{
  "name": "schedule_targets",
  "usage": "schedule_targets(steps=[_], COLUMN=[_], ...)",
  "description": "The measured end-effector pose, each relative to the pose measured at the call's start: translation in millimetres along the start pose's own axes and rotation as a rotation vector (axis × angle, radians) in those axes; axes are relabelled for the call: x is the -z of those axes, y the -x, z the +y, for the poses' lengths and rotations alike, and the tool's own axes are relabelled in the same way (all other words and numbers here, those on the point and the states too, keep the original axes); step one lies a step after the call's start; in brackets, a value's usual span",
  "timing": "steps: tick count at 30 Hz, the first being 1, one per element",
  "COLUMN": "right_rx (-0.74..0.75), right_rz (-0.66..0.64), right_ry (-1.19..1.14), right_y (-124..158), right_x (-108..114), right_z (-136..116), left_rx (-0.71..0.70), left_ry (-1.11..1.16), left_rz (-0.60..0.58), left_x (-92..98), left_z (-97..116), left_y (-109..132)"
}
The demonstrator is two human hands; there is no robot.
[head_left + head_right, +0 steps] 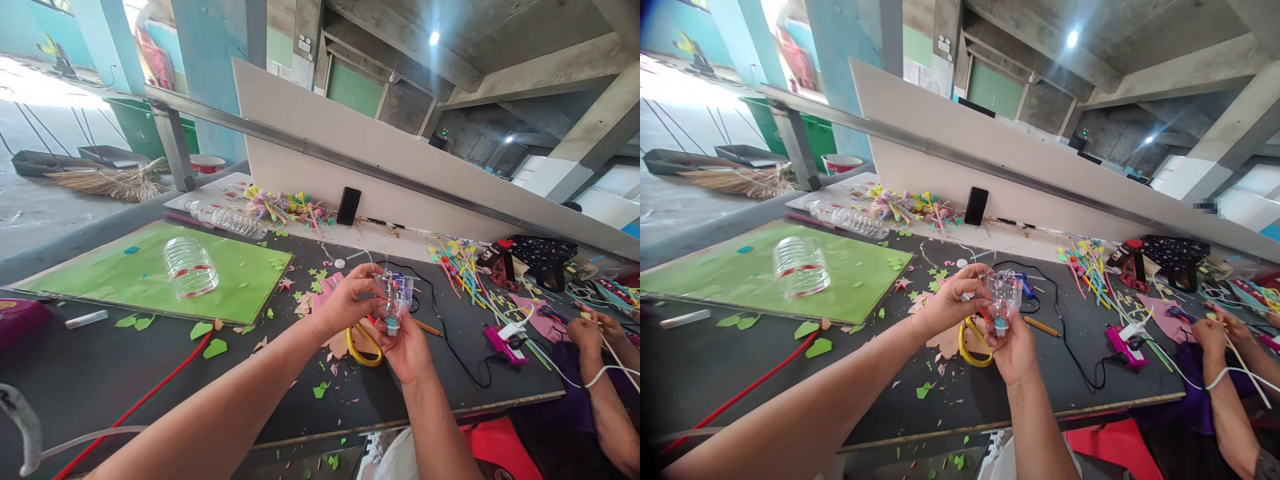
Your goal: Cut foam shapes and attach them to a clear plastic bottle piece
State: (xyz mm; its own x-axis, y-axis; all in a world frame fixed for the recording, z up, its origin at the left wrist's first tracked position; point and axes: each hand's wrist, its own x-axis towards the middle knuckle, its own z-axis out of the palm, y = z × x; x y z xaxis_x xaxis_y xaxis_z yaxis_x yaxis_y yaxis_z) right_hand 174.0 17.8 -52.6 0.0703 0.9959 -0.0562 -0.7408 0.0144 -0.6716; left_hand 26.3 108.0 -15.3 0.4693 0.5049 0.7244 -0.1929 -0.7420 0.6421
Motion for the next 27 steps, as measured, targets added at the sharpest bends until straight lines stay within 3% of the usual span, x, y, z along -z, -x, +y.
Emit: schedule_targets(steps=[7,12,20,24,27], right_rx=[-0.023,0.142,0.248,0.24,0.231], right_rz=[0.008,0.067,0.157,0.134,0.107], right_ry=[0.052,0.249,0.352,0.325,0.296], right_y=[4.5,7.7,3.4,4.5,6.5], right_x=[-7.4,-10.8,-4.0,-5.7,-8.2], right_z=[0.3,4.6,12.0,12.0,11.8], left_rx=[0.08,0.135,0.151,0.194,0.185], left_ry=[0.016,0.069,0.135,0.161,0.046], left_rz=[0.051,0.157,0.14,0.127,0.138], left_x=[-1.0,0.0,0.1,0.3,1.2], left_z=[-1.9,-4.5,-11.9,-8.0,-3.4], left_y=[1.4,-0.5,-0.6,-0.9,-1.5])
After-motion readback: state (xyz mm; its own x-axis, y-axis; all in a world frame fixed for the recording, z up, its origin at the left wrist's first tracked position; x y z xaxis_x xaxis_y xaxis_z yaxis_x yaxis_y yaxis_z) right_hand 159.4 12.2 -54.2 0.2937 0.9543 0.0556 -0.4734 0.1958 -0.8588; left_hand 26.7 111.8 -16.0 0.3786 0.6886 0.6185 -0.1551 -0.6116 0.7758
